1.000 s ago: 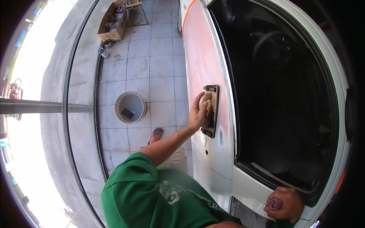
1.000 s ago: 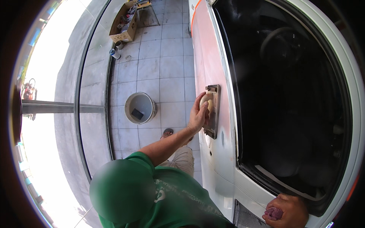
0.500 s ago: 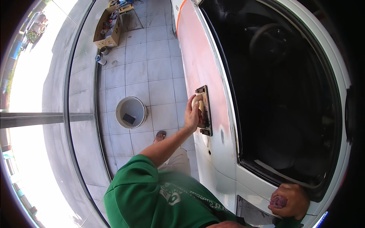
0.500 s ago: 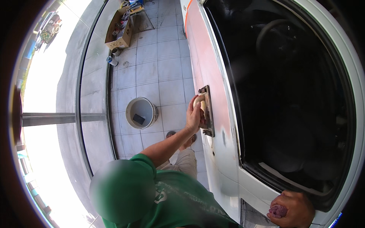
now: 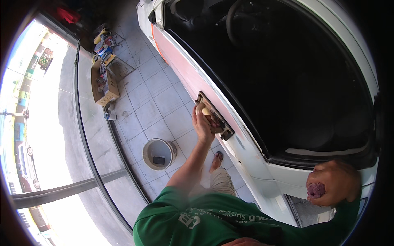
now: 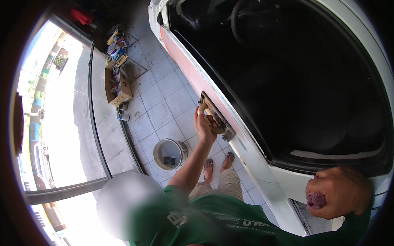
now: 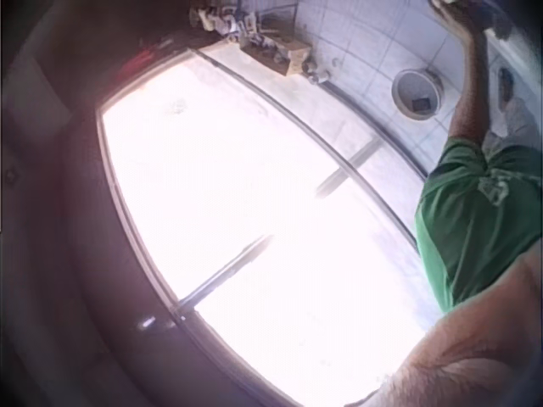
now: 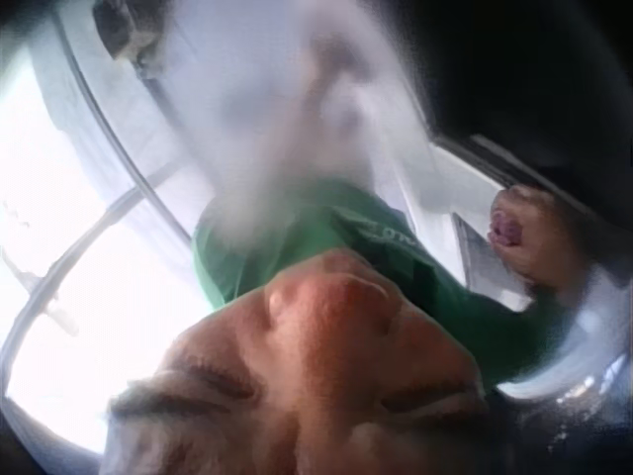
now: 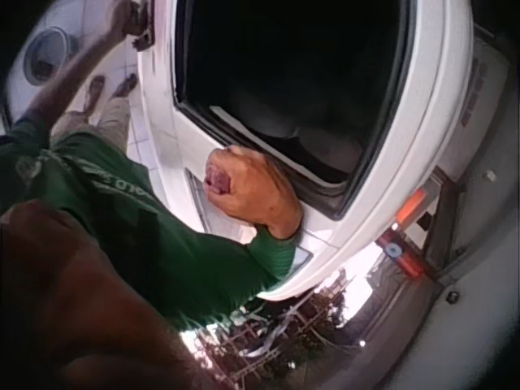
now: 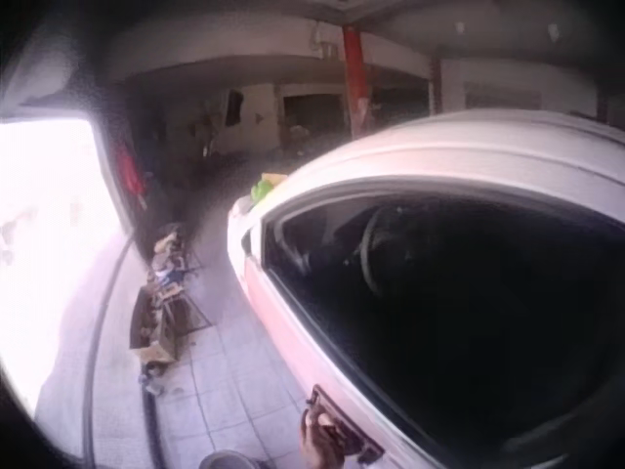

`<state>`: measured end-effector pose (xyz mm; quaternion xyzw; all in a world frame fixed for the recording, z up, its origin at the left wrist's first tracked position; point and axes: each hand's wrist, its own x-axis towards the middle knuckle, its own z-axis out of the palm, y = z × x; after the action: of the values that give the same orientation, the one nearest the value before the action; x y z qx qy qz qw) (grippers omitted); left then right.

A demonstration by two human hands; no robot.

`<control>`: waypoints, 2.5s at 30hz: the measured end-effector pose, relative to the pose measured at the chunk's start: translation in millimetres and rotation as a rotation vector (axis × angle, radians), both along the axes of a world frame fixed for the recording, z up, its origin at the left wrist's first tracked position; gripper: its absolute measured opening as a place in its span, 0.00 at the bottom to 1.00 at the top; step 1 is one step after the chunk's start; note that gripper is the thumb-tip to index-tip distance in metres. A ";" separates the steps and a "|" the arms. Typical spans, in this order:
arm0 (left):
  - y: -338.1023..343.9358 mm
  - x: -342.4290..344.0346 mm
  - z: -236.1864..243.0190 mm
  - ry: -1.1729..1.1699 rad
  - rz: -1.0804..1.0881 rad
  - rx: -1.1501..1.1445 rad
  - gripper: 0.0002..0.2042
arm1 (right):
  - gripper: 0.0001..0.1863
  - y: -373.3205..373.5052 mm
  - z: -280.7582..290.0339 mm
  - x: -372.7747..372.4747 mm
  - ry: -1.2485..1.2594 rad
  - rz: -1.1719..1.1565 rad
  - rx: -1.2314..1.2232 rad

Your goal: The person sands the surface of a white car door using a sanding block and wipes it with a cloth. They repeatedly dip the cloth into a bucket of water and continue sanding and wiping the door.

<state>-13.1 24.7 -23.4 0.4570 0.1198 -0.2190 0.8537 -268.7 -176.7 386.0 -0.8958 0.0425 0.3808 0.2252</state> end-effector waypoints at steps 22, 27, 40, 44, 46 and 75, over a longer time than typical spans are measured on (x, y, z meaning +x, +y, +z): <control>-5.2 206.1 22.6 -0.112 -0.008 0.087 0.23 | 0.16 10.4 7.0 -1.1 -0.413 -0.123 0.055; -4.3 43.0 19.7 -0.100 0.013 0.098 0.25 | 0.15 27.3 -31.1 23.7 -0.818 -0.368 0.252; -32.6 141.6 19.3 -0.126 0.192 -0.146 0.24 | 0.04 104.3 -255.5 401.2 -1.105 -0.558 0.516; -24.3 168.1 23.9 -0.104 0.030 0.089 0.24 | 0.09 53.5 -267.0 465.2 -1.240 -0.484 0.053; -24.0 257.2 22.9 -0.100 0.025 0.120 0.23 | 0.13 28.9 -292.7 477.9 -1.111 -0.504 -0.177; -14.1 387.8 -16.4 -0.100 -0.017 0.276 0.23 | 0.10 11.9 -356.1 500.4 -0.986 -0.676 -0.216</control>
<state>374.7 10.6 -39.7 0.5815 0.1025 -0.1847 0.7857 231.7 -164.8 30.0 -0.9214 0.2536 -0.1782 0.2346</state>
